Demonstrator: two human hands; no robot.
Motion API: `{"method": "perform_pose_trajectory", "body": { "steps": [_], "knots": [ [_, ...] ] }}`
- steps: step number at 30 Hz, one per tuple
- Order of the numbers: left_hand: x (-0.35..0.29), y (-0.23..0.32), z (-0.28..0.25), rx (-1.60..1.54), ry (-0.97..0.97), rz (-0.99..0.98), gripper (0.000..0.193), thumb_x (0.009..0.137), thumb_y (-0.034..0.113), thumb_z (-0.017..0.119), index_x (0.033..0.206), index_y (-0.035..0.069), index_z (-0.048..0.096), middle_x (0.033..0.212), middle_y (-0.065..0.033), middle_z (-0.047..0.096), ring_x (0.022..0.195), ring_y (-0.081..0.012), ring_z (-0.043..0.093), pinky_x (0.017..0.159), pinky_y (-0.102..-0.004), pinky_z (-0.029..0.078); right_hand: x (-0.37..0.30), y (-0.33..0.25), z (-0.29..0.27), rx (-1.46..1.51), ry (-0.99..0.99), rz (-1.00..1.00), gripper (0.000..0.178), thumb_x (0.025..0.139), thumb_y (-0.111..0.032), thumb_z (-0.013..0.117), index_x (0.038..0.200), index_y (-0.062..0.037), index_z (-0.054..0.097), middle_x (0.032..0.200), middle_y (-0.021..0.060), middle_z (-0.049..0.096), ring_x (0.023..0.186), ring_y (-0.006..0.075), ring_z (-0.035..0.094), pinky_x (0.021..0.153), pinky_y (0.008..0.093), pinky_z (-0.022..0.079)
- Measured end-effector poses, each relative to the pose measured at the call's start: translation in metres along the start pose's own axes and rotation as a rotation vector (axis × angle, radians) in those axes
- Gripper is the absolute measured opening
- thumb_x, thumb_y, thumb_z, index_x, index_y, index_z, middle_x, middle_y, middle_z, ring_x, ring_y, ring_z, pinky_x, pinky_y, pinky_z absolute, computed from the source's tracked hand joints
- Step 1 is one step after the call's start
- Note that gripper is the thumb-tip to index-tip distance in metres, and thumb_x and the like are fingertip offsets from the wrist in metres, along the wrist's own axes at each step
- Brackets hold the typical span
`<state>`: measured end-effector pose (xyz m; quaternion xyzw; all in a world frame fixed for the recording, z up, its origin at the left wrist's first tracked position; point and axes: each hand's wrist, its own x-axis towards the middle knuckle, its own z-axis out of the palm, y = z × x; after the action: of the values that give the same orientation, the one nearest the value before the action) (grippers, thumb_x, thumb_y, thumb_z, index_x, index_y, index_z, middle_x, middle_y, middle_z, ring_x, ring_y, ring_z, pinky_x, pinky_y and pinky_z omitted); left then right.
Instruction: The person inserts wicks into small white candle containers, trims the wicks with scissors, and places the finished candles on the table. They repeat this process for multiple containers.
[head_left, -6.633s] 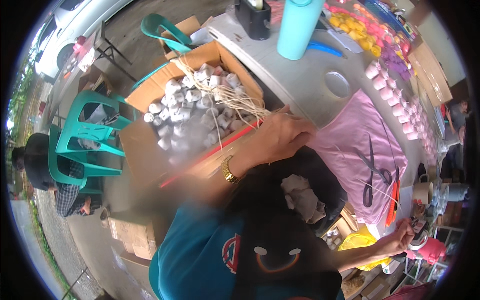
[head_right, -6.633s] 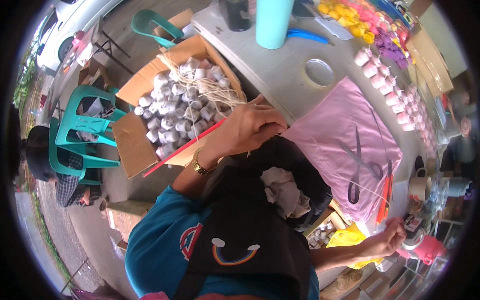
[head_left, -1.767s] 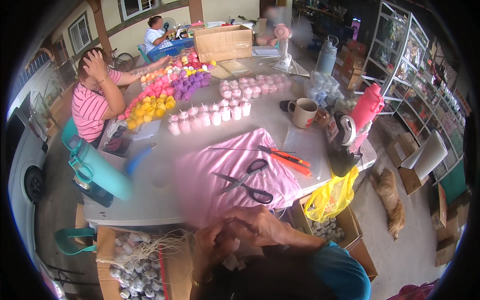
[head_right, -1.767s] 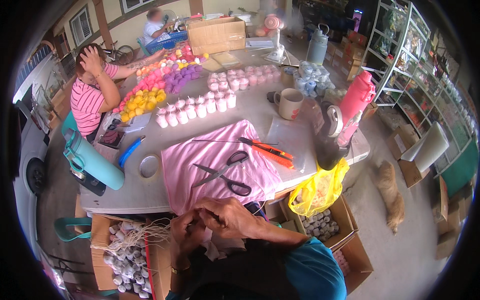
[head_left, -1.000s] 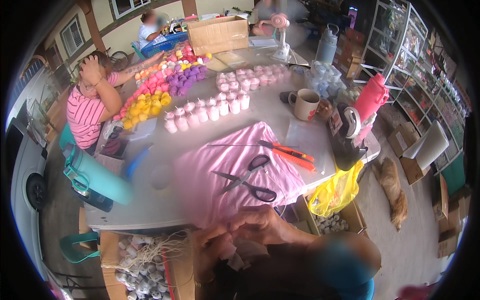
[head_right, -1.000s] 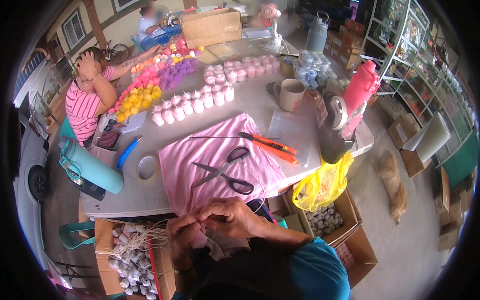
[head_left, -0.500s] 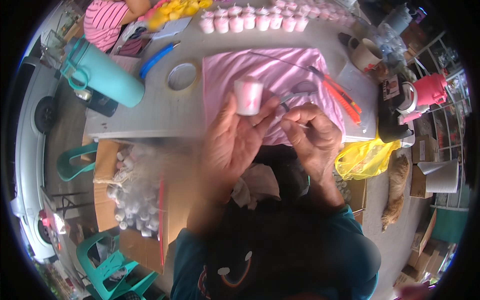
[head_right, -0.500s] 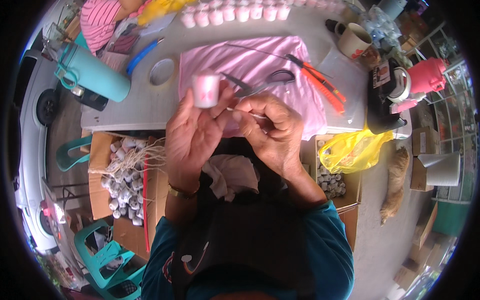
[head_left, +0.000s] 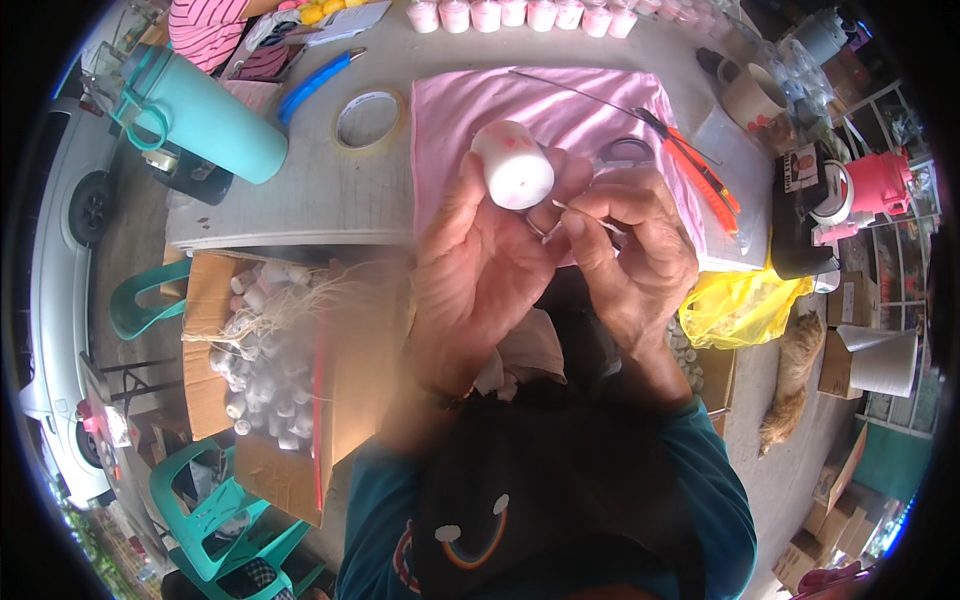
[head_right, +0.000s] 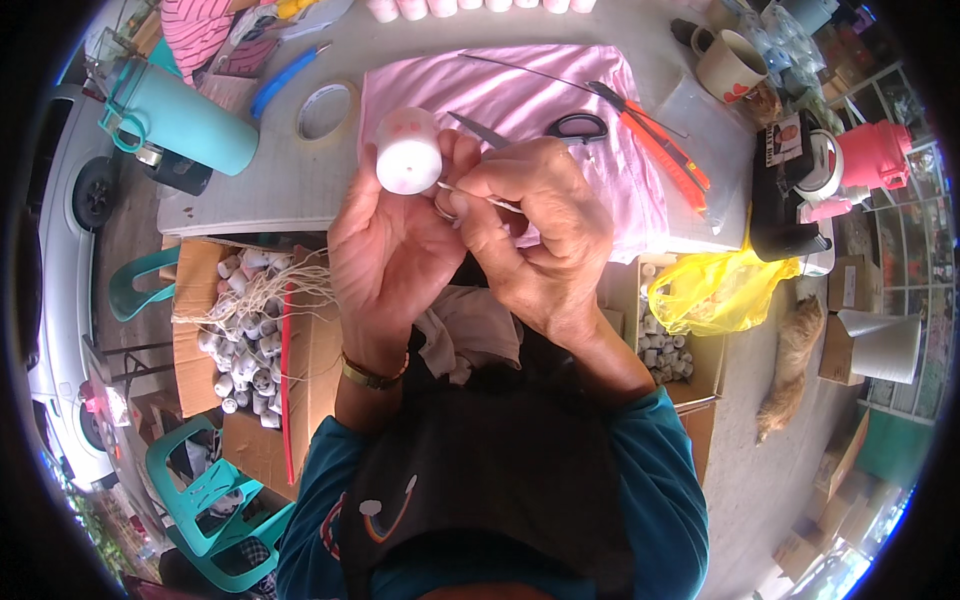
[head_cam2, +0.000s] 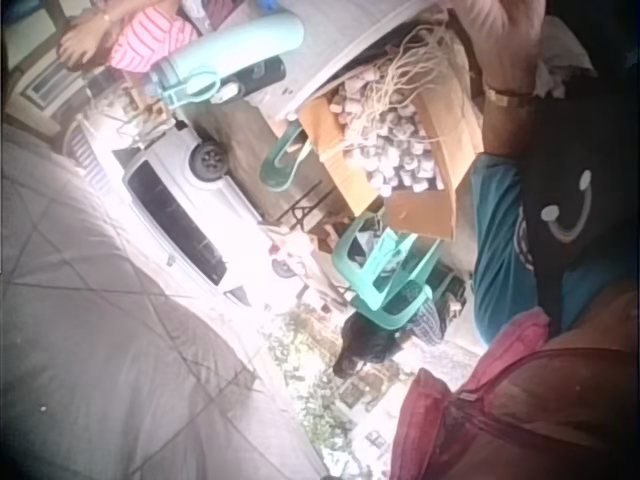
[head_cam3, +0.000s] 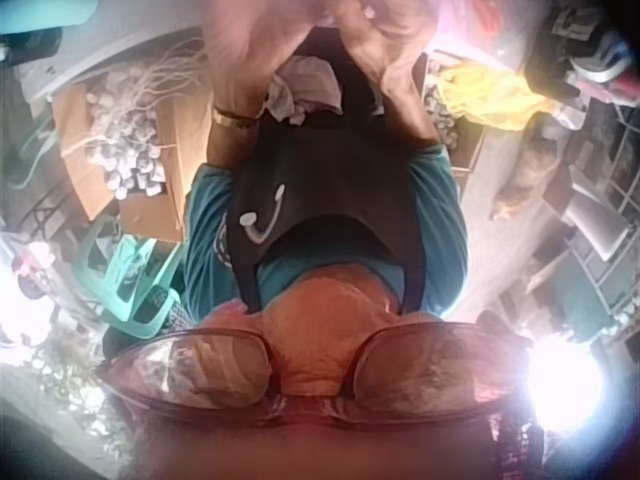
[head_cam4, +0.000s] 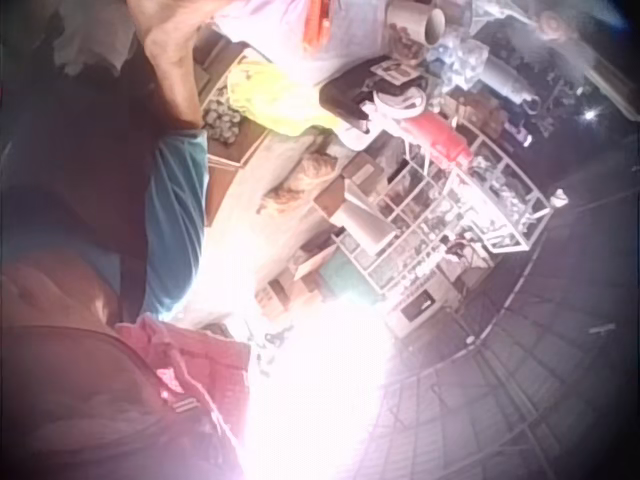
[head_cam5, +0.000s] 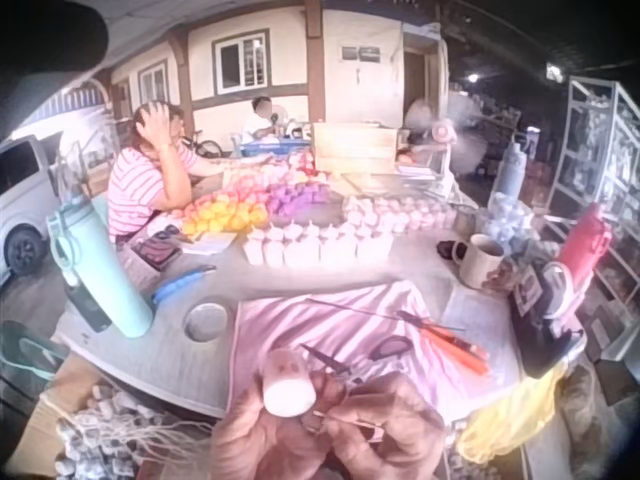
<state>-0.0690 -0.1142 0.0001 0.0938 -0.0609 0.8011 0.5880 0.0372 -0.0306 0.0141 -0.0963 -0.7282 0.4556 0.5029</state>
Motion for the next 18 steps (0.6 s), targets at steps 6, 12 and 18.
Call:
{"method": "perform_pose_trajectory", "body": {
  "steps": [6,12,18],
  "knots": [
    [-0.001,-0.006,0.002,0.113,0.006,0.06,0.045,0.102,0.033,0.041,0.134,0.002,0.04,0.132,-0.0153,0.049,0.128,-0.0263,0.044,0.108,-0.0427,0.036,0.005,-0.006,0.005,-0.063,-0.026,-0.033,0.015,0.077,0.006,0.07,0.089,-0.0012,0.065,0.081,0.0053,0.061,0.067,0.013,0.055,0.059,0.025,0.045],
    [-0.003,-0.011,0.005,0.27,0.024,0.14,0.044,0.101,0.033,0.042,0.135,0.005,0.039,0.133,-0.0144,0.047,0.126,-0.026,0.046,0.108,-0.0428,0.036,0.007,-0.01,0.003,-0.187,-0.021,-0.046,0.011,0.078,0.003,0.07,0.086,-0.0013,0.065,0.078,0.0048,0.059,0.064,0.0117,0.054,0.057,0.0246,0.044],
    [-0.003,-0.01,0.003,0.658,0.07,0.291,0.047,0.099,0.033,0.047,0.135,0.004,0.04,0.132,-0.0134,0.049,0.124,-0.0256,0.047,0.105,-0.0421,0.038,0.008,-0.007,0.005,-0.223,-0.004,-0.05,0.01,0.078,0.004,0.07,0.085,-0.0016,0.065,0.078,0.0035,0.059,0.062,0.0103,0.053,0.055,0.0235,0.043]
  ]
}}
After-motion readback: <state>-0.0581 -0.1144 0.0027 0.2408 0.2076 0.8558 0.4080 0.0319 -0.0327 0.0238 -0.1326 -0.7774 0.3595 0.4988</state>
